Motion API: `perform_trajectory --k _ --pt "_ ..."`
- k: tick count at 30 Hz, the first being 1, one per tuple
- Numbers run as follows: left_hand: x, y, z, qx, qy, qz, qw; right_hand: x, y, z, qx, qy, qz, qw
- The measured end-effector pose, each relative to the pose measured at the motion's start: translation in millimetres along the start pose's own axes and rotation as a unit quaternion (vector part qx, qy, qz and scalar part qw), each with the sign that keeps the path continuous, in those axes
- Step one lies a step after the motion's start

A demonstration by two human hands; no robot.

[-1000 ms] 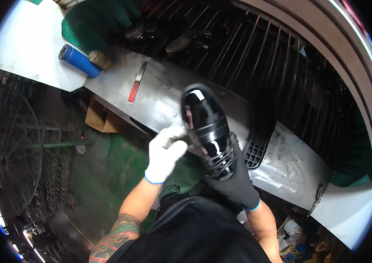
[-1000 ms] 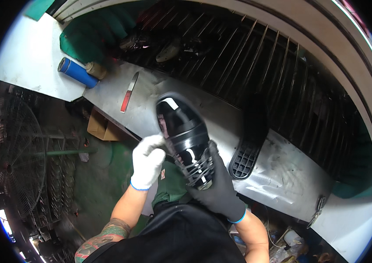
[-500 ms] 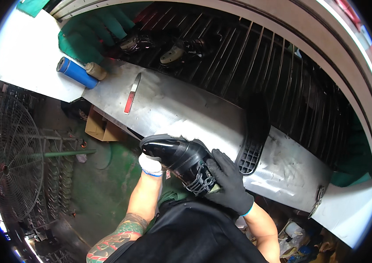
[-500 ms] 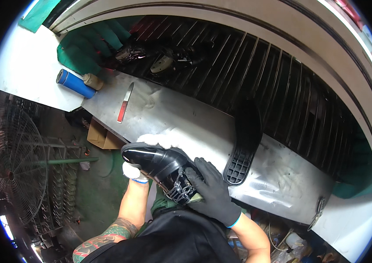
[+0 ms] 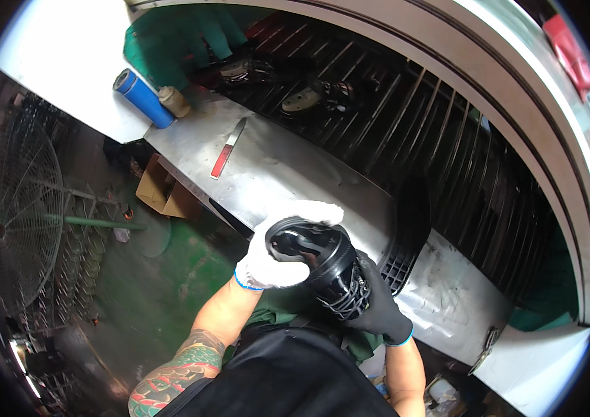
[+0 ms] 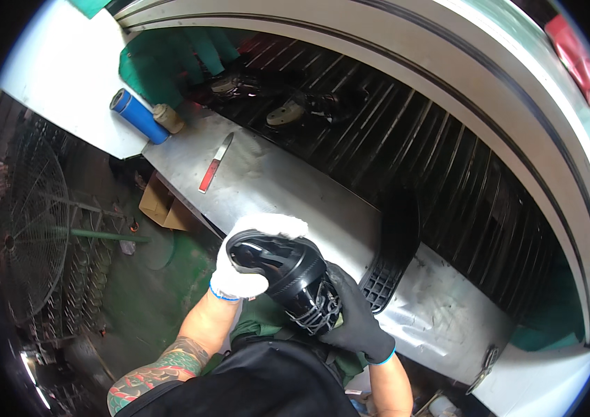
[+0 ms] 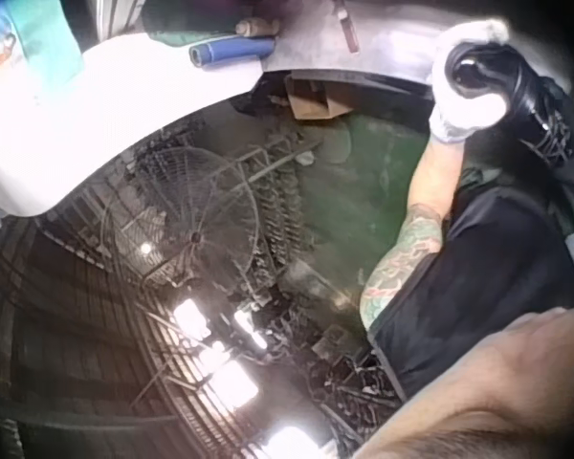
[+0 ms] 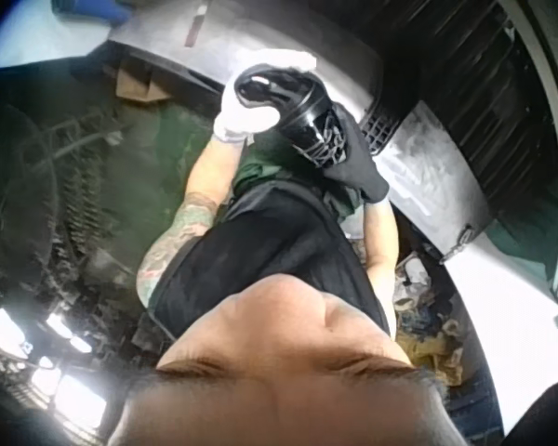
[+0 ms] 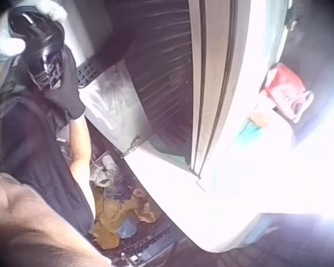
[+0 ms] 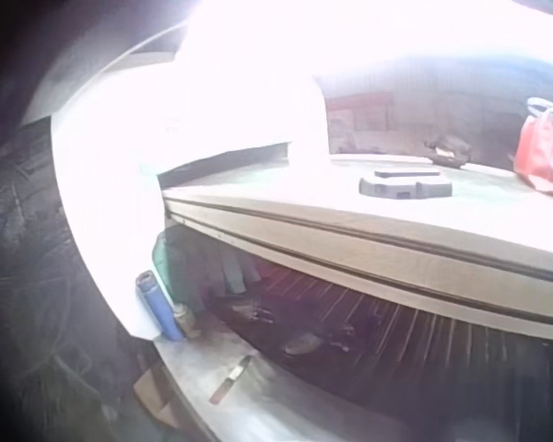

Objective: The person repeatedly wipes and scrubs a black shoe with a white cloth, focusing on the sole, sides, and upper. They rotate the shoe frequently to access different areas and occasionally place it on a metal workbench before resuming cleaning.

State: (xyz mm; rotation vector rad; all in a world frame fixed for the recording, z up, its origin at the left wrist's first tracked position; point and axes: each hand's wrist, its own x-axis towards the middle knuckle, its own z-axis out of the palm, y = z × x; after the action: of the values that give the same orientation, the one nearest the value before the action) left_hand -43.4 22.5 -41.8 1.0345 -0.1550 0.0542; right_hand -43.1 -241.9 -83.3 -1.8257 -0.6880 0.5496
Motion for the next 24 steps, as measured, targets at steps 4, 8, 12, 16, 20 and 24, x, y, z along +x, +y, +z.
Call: perform_trajectory --k 4,8,12,16,20,24 --pt "13 4 -18 -0.039 -0.081 0.026 0.996 1 -7 0 0.065 -0.020 0.022 0.997" --pt "18 4 -5 0.044 -0.024 -0.049 0.998 -16 -21 31 0.311 -0.059 0.106 0.943" --pt "11 -41 16 0.140 0.314 0.151 0.927 -37 -27 40 0.384 -0.097 0.242 0.886" --pt "9 -77 1 -0.052 0.357 0.018 0.932 -47 -27 49 0.546 -0.032 0.308 0.779" --pt "-19 -98 -20 0.026 0.311 -0.049 0.949 -53 -23 53 0.644 0.007 0.285 0.710" --pt "-60 -90 -43 0.207 0.162 -0.087 0.961 -58 -19 59 0.639 0.020 0.300 0.708"
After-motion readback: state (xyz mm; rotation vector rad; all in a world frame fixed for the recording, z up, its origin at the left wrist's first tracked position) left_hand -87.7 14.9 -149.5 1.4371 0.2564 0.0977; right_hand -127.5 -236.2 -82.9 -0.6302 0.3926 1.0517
